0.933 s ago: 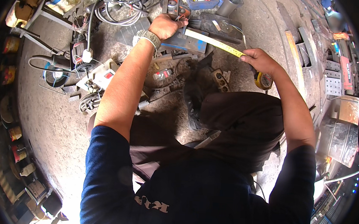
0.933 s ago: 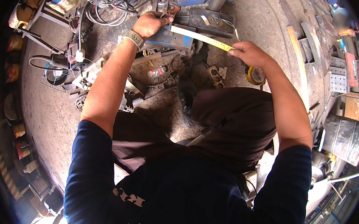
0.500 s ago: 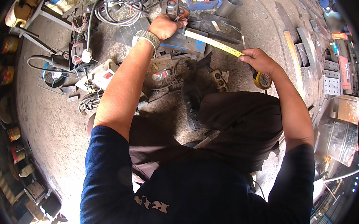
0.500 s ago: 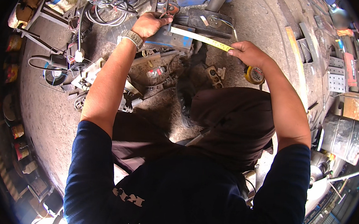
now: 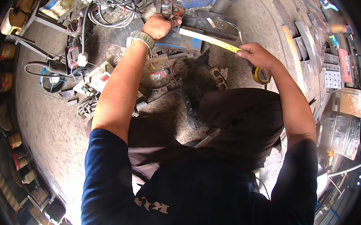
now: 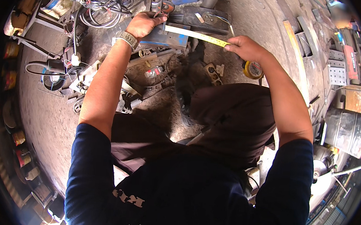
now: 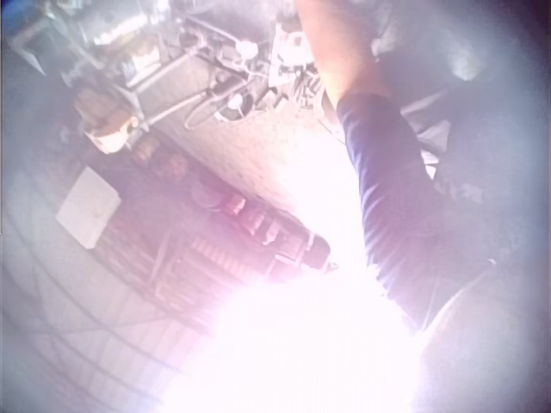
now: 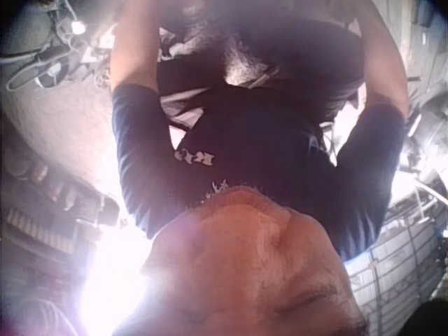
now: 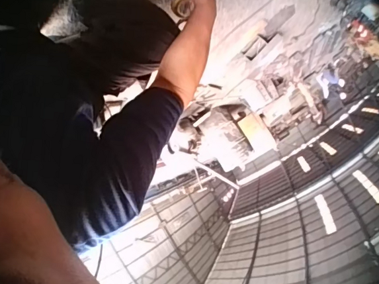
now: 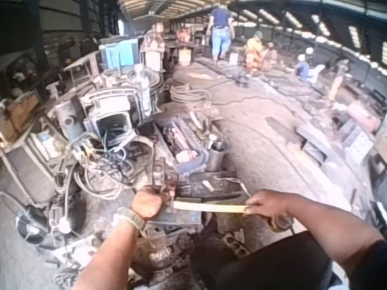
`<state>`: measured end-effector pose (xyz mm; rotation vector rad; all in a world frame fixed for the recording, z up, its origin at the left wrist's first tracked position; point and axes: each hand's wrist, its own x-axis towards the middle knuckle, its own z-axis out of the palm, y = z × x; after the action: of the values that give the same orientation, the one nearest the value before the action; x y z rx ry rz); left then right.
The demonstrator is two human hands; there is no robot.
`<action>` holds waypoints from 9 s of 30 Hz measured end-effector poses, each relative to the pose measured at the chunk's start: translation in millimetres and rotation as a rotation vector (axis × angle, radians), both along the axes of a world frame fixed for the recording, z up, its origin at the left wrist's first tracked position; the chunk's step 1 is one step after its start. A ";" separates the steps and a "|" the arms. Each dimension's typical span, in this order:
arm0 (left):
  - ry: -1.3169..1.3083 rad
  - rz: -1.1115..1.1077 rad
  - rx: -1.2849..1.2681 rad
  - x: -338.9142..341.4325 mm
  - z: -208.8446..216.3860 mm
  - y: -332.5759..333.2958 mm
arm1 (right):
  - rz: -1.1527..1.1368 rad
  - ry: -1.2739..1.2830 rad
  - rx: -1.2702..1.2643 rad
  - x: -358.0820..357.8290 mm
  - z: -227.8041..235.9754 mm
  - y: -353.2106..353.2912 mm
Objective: The person sits on the floor of a workshop and uses a hammer to strike a small metal piece held against a larger metal plate. They then use a tape measure to measure the metal plate and the small piece, and finally use a grinding wheel to smooth the small metal piece.
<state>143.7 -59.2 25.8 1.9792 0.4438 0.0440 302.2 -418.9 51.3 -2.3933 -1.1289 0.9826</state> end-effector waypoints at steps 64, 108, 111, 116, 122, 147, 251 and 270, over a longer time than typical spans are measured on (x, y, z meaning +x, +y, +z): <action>-0.033 0.017 -0.106 3.9 -12.2 4.1 | 0.049 -0.077 -0.026 -6.5 10.1 5.8; 0.021 -0.035 -0.018 5.9 -13.2 10.3 | 0.025 -0.089 0.009 -7.2 7.2 6.4; 0.008 -0.042 -0.049 6.1 -15.6 11.0 | 0.041 -0.093 0.006 -7.1 7.8 7.0; 0.030 -0.046 -0.033 6.6 -11.7 9.4 | 0.038 -0.096 -0.002 -7.6 8.9 5.9; -0.016 -0.031 -0.127 -1.7 5.3 0.6 | 0.046 -0.100 0.008 -6.7 7.1 5.4; -0.027 -0.008 -0.299 -10.6 16.8 -1.6 | 0.039 -0.090 -0.073 -5.0 12.1 10.3; 0.369 -0.506 1.019 -139.4 42.5 74.1 | -0.280 -0.009 0.473 -162.6 88.1 57.5; 0.001 1.112 -0.635 -178.5 -131.6 -34.9 | -0.304 0.350 0.378 -181.4 80.2 74.5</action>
<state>-34.8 -94.1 -105.7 0.9320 1.3227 0.5278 120.8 -344.4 131.5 -1.9242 -0.7209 0.9382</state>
